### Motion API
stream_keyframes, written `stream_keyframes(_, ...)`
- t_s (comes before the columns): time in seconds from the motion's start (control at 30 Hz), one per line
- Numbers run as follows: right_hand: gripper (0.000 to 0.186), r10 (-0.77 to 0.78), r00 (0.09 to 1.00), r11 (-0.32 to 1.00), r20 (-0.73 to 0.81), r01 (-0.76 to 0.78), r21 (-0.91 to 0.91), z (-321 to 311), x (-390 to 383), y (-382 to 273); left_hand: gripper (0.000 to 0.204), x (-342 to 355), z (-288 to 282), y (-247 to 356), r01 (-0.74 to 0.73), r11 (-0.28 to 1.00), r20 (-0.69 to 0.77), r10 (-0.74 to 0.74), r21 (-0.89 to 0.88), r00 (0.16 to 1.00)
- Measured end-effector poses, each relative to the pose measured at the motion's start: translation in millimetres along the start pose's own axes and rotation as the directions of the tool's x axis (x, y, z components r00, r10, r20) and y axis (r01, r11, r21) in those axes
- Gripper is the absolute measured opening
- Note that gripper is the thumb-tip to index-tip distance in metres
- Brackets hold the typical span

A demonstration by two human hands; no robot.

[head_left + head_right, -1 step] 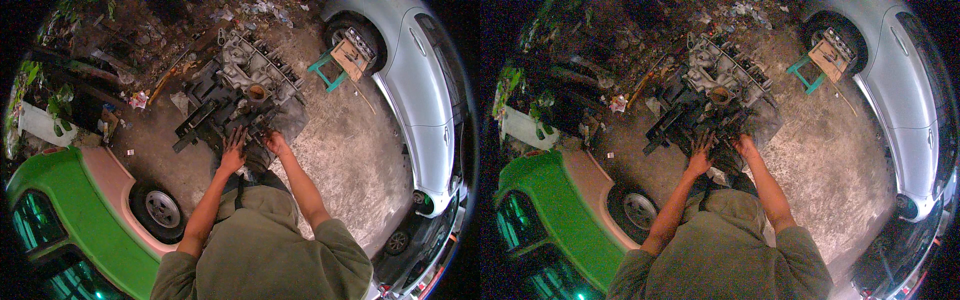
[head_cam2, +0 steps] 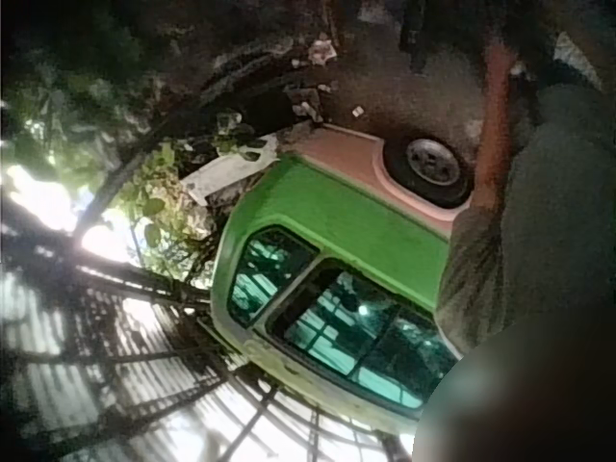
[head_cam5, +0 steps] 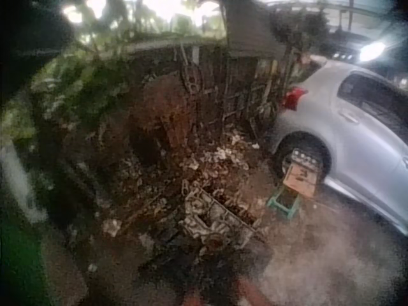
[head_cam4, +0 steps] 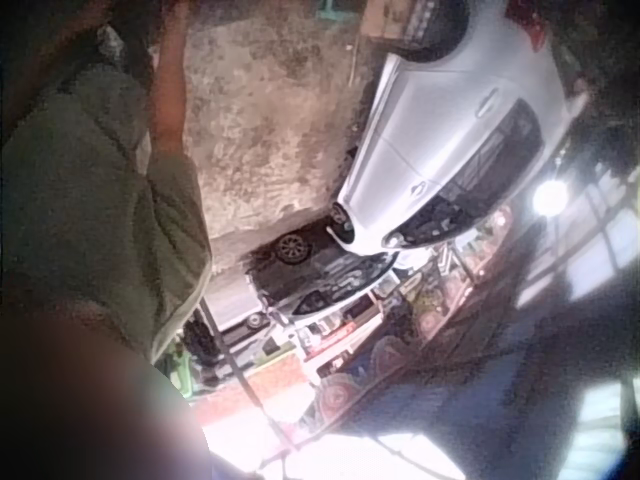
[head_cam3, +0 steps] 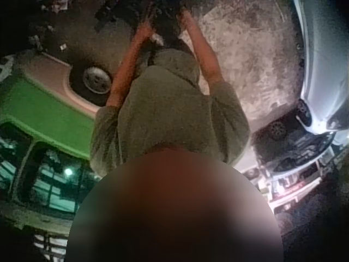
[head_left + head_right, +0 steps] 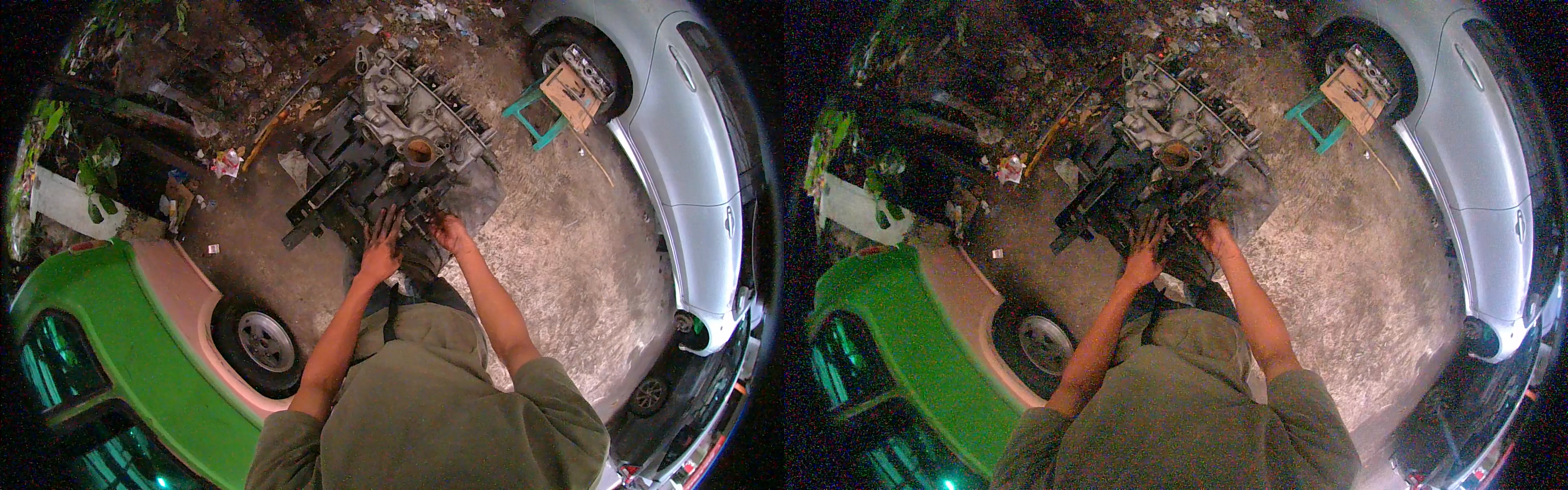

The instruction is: The person uses a wrench to tighten bolts on a car engine block resting on a tarp. They repeatedly adjust the wrench and reposition their hands to access different bolts on the engine.

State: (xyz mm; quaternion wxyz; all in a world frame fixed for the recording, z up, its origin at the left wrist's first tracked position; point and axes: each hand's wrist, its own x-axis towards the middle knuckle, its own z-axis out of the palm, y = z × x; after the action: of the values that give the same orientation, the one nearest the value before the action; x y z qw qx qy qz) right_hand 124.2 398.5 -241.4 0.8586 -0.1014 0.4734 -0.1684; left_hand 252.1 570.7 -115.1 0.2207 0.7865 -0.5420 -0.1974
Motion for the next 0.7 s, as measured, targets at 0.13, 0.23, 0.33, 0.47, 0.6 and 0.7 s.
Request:
stream_keyframes(0.13, 0.017, 0.042, 0.999, 0.997, -0.027, -0.041, 0.058, 9, -15, -3, 0.09, 0, 1, 1, 0.015, 1.0, 0.009, -0.015, 0.002, 1.0)
stream_keyframes(0.23, 0.018, 0.066, 0.997, 0.993, -0.037, -0.062, 0.099, 14, -21, -5, 0.091, 0, 0, 1, 0.016, 1.0, 0.015, -0.016, 0.011, 1.0)
stream_keyframes(0.33, 0.018, 0.039, 0.996, 0.988, -0.083, -0.026, 0.15, 20, -26, -4, 0.091, 0, 1, 1, 0.014, 1.0, 0.02, -0.014, 0.015, 1.0)
stream_keyframes(0.47, 0.014, -0.292, 0.944, 0.952, -0.155, 0.303, 0.048, 36, -45, 7, 0.092, 0, 2, -1, -0.006, 1.0, -0.006, 0.006, 0.009, 1.0)
stream_keyframes(0.6, 0.014, -0.744, 0.658, 0.58, 0.113, 0.721, -0.378, 42, -74, 26, 0.09, 0, 5, -2, 0.004, 1.0, -0.003, -0.004, 0.021, 1.0)
stream_keyframes(0.7, 0.035, -0.593, 0.563, -0.154, 0.575, 0.622, -0.768, 26, -93, 32, 0.086, 0, 7, -5, 0.0, 1.0, 0.004, 0.0, 0.007, 1.0)
